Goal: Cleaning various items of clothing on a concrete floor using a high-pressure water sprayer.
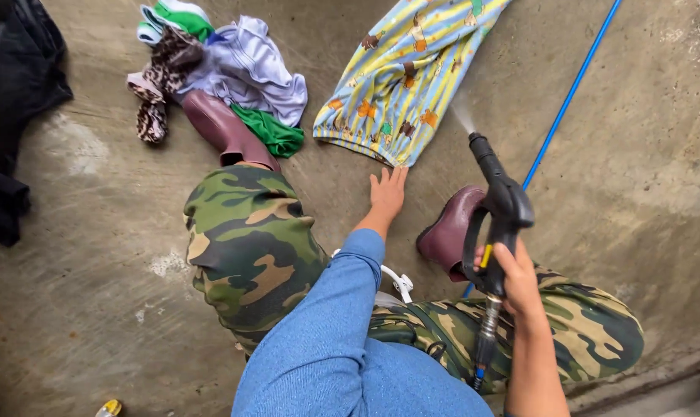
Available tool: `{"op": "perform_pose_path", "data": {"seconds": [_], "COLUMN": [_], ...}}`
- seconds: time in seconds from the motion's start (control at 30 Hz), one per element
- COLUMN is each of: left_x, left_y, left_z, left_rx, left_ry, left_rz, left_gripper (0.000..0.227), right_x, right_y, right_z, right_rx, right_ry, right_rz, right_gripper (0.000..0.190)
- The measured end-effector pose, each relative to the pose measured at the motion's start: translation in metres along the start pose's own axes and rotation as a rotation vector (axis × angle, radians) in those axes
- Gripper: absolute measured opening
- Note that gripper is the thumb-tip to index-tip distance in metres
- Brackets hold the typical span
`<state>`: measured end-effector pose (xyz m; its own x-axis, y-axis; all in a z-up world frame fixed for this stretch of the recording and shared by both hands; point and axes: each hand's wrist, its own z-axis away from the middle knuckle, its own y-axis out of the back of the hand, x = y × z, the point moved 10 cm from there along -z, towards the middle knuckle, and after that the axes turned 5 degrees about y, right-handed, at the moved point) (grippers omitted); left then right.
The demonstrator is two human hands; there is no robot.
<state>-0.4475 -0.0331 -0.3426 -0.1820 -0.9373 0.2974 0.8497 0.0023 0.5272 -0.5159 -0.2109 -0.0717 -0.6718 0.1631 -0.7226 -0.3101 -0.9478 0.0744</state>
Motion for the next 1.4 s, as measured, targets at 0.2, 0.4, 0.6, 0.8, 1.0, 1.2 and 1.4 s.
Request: {"op": "perform_pose_path", "data": {"seconds": [0.2,0.4,0.6,0.8,1.0,1.2,1.4], "left_x": [0.005,0.007,0.008,0.009,0.009,0.008,0.005], "left_y": [-0.010,-0.007,-0.010,-0.008,-0.012,-0.010,-0.003], "left_z": [-0.021,-0.010,-0.002,0.005,0.006,0.005,0.010], "left_rx": [-0.050,-0.147,-0.171,-0.213,-0.257,-0.246,-0.248], "left_ry": [0.036,0.045,0.026,0.012,-0.020,-0.009,0.002], "left_rz": [-0.102,-0.179,-0.296,-0.347,-0.365,-0.348,-0.370], "left_gripper": [0.065,0.074,0.070,0.074,0.062,0.067,0.081], "right_x": [-0.084,-0.087,-0.081,-0.069,-0.077,-0.083,-0.078], "right_y": [-0.036,-0.040,-0.030,-0.032,-0.050,-0.028,-0.002], "right_z": [0.062,0.079,0.079,0.081,0.094,0.100,0.094], "right_rx": [-0.091,-0.174,-0.187,-0.229,-0.301,-0.254,-0.176], "right_ry": [0.048,-0.132,-0.315,-0.370,-0.294,-0.294,-0.423], "right_rz": [0.369,0.914,1.073,1.132,1.077,1.066,1.119], "right_gripper": [0.058,0.055,0.070,0.073,0.072,0.069,0.069]}}
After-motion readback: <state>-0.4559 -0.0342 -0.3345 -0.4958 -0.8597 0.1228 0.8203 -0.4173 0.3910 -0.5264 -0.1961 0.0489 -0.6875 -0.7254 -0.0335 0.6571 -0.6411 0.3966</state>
